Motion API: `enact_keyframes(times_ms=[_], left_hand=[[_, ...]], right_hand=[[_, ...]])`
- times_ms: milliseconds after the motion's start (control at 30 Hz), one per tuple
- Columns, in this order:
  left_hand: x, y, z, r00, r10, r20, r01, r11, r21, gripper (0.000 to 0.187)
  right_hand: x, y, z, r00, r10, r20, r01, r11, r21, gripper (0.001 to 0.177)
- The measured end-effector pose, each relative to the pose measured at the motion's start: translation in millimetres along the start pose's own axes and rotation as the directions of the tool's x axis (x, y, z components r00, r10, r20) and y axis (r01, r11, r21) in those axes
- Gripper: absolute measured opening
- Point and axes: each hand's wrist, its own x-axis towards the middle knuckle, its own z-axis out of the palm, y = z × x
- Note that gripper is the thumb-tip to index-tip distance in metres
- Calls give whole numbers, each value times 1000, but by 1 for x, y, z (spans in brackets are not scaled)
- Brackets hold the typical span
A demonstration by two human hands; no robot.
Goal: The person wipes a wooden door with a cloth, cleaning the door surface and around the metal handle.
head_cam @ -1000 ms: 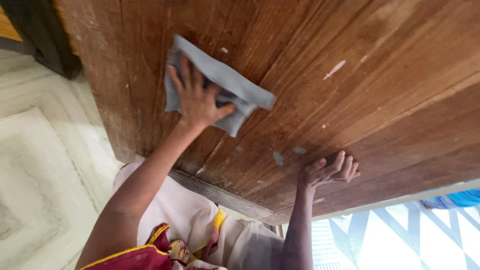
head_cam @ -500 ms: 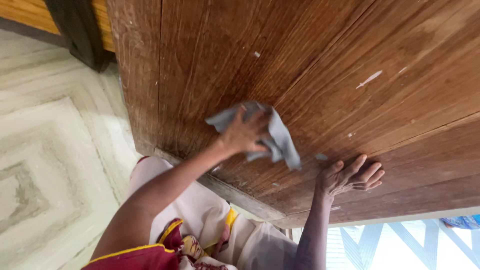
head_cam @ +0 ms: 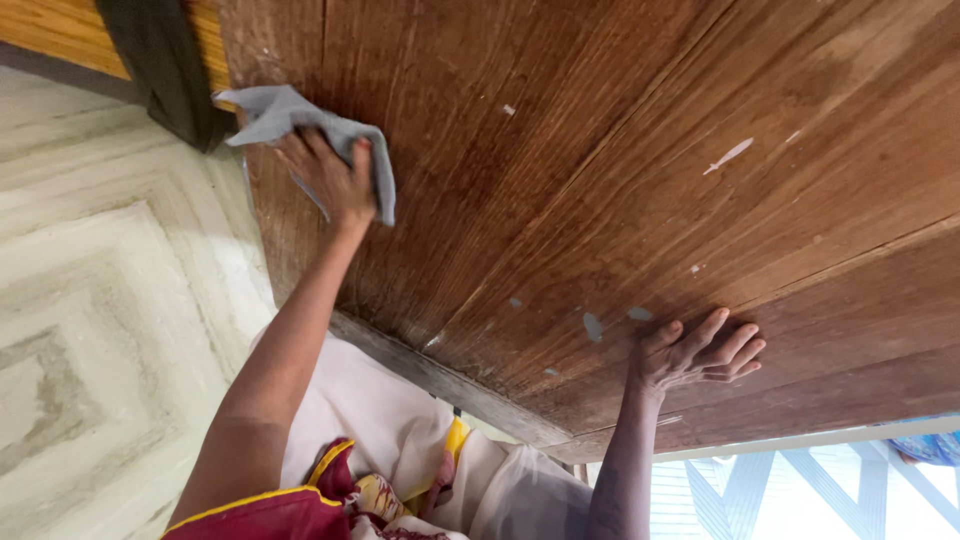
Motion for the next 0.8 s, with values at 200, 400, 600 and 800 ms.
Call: enact_keyframes(times_ms=[200,400,600,800], left_hand=[[-73,105,-10,842,362,400,-440,890,122,90],[-181,181,-5,49,709,703,-865,383,-325,75],[-128,192,-11,336,616,712,-764,620,-177,95],[-72,177,7,706,708,2,-707,705,53,115]], right_hand=[[-1,1,1,1000,10,11,-10,1000,-11,58],[-5,2,-1,999,31,41,-31,1000,-2,59],[-8,5,1,996,51,70,-51,999,3,60],[-11,3,2,996,44,72,-45,999,11,57]])
